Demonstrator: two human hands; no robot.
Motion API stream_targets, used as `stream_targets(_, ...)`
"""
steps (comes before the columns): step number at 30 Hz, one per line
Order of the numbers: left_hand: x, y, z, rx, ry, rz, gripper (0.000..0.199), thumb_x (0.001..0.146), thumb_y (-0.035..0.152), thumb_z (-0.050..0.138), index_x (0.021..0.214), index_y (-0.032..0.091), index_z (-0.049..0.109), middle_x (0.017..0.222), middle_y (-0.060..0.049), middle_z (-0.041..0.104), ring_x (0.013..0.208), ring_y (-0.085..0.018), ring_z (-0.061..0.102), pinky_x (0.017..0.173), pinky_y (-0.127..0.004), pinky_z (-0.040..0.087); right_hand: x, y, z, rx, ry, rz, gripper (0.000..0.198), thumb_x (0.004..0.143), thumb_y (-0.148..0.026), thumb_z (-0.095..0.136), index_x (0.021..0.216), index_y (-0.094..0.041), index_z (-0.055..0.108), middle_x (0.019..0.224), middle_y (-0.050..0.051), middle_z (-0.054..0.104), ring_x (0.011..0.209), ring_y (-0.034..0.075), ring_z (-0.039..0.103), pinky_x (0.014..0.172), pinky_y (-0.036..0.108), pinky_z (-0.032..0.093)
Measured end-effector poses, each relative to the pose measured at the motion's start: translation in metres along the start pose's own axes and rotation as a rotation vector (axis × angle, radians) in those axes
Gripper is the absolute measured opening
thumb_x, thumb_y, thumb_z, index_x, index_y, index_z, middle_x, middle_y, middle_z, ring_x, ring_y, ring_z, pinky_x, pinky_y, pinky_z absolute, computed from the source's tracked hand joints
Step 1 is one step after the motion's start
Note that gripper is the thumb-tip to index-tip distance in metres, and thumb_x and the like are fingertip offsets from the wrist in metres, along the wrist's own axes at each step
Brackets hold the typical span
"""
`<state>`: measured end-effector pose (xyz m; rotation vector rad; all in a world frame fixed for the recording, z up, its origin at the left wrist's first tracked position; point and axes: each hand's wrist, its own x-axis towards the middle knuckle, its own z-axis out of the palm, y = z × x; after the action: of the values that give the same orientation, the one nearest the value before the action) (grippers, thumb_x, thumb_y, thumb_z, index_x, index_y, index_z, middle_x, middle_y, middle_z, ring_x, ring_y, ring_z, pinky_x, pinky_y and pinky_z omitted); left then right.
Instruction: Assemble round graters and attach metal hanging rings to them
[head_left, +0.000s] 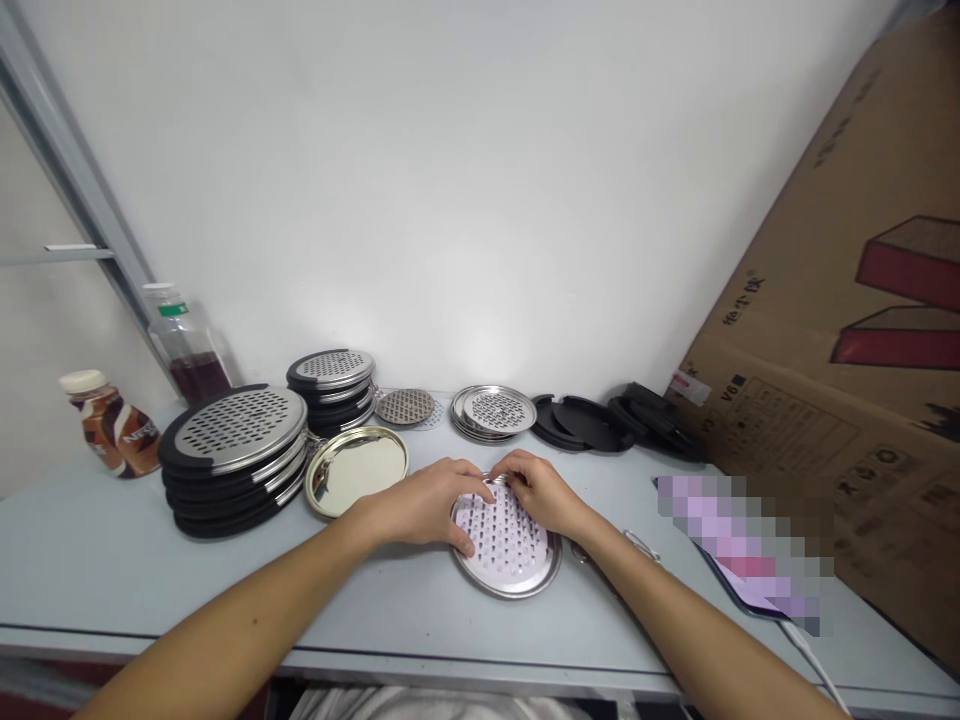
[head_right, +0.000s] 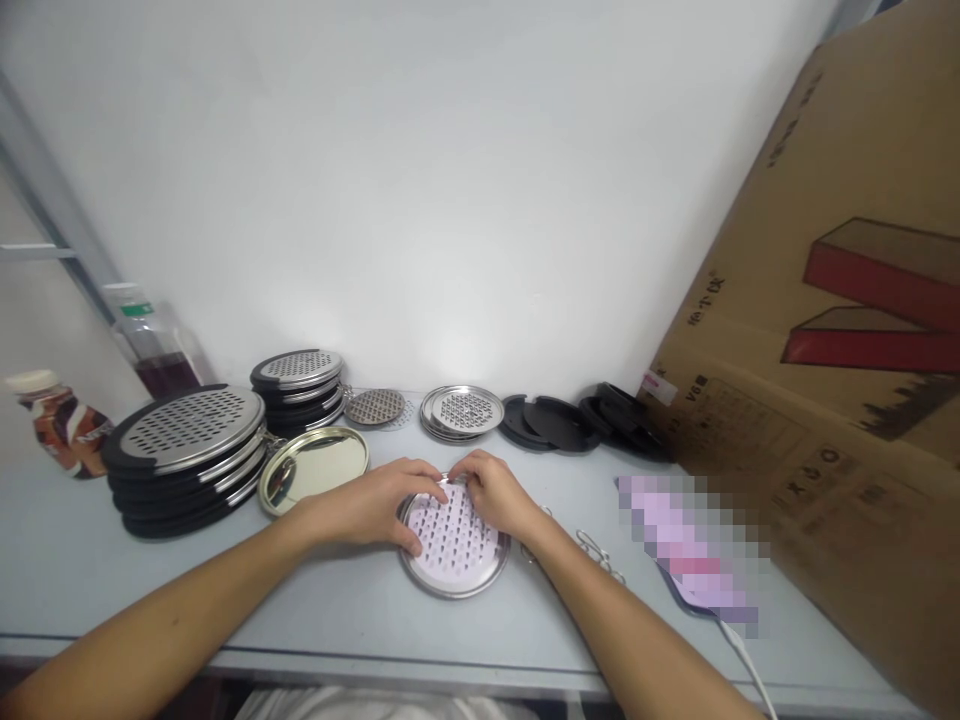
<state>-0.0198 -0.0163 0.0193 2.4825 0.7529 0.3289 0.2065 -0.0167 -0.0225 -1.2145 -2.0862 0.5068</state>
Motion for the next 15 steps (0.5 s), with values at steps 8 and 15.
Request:
stream_targets(8,-0.004,-0.002,-0.003,-0.068,0.012,0.004,0.056,0.066,0.046,0.078,0.116,0.027,0.062,0.123,-0.006,0.054,0.115,-0.025,0.050,0.099,-0.035,0.037,0.003,0.000,-0.016,0.009,-0.041,0.039,0.027,0.082,-0.011,0.045,0.091,-0.019,0.069,0.097,0.005,0.069,0.091,0.019,0.062,0.081,0.030,0.046)
stream_targets(15,-0.011,-0.004,-0.005,-0.051,-0.022,-0.020,0.087,0.058,0.053,0.080,0.134,0.029,0.046,0.140,-0.008,0.039,0.131,-0.031,0.034,0.107,-0.042,0.031,-0.001,0.007,-0.038,-0.198,-0.072,0.160,0.023,0.083,-0.021,0.051,0.097,-0.019,0.069,0.079,0.005,0.071,0.074,0.018,0.063,0.068,0.028,0.043)
